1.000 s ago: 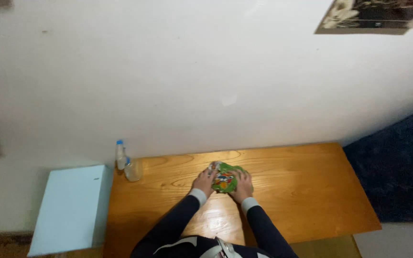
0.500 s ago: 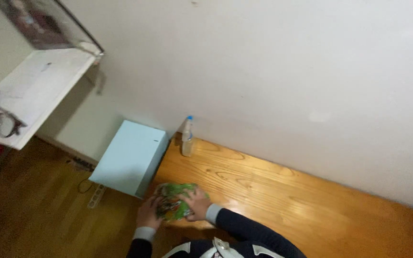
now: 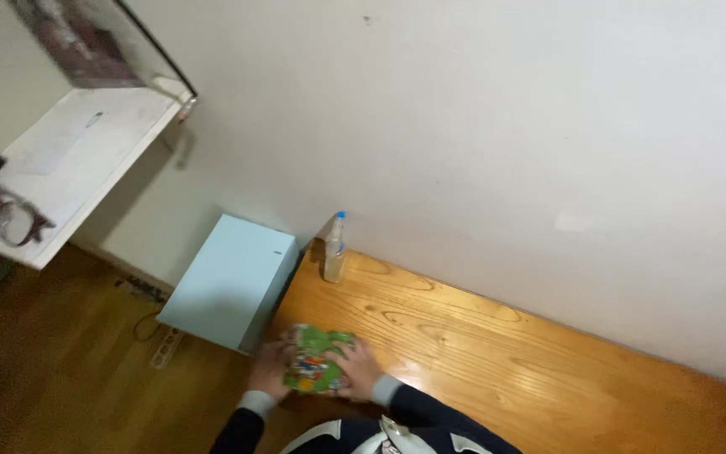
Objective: Wiping a wooden table using a spray bottle and a cloth.
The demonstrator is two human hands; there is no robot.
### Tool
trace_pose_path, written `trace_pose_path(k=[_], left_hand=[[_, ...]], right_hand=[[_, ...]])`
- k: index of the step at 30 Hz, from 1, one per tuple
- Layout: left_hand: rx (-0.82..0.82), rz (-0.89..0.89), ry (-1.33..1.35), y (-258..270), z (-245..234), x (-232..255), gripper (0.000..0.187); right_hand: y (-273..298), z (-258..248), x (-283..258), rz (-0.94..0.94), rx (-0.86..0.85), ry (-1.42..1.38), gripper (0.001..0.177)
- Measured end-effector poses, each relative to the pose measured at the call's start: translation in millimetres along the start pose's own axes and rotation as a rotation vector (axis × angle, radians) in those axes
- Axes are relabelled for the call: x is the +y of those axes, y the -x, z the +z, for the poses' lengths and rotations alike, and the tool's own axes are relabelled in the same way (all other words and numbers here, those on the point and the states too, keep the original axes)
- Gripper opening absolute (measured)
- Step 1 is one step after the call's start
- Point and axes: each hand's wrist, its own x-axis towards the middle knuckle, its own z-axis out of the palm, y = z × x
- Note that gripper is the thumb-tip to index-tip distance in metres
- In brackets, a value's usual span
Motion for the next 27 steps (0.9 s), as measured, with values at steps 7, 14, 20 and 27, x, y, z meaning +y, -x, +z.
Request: trace_pose_path(k=[7,14,20,27], left_hand=[[-0.221,0.561,0.097,-108,83,174,0.079],[-0.43,0.755,-0.119,-229,121,328,0.097],[-0.341,0.569,-0.072,-247,102,315,0.096],[-0.174,0.235,0.087,-206,37,204,0.098]], right_hand=[[165,-34,59,0.451,0.333,0.061,0.095],[217,-54,134,1.03,0.565,0.152,0.097],[168,-80,156,1.108,0.6,0.154,0.1],[64,-82,134,0.79,0.431,0.151,0.101]])
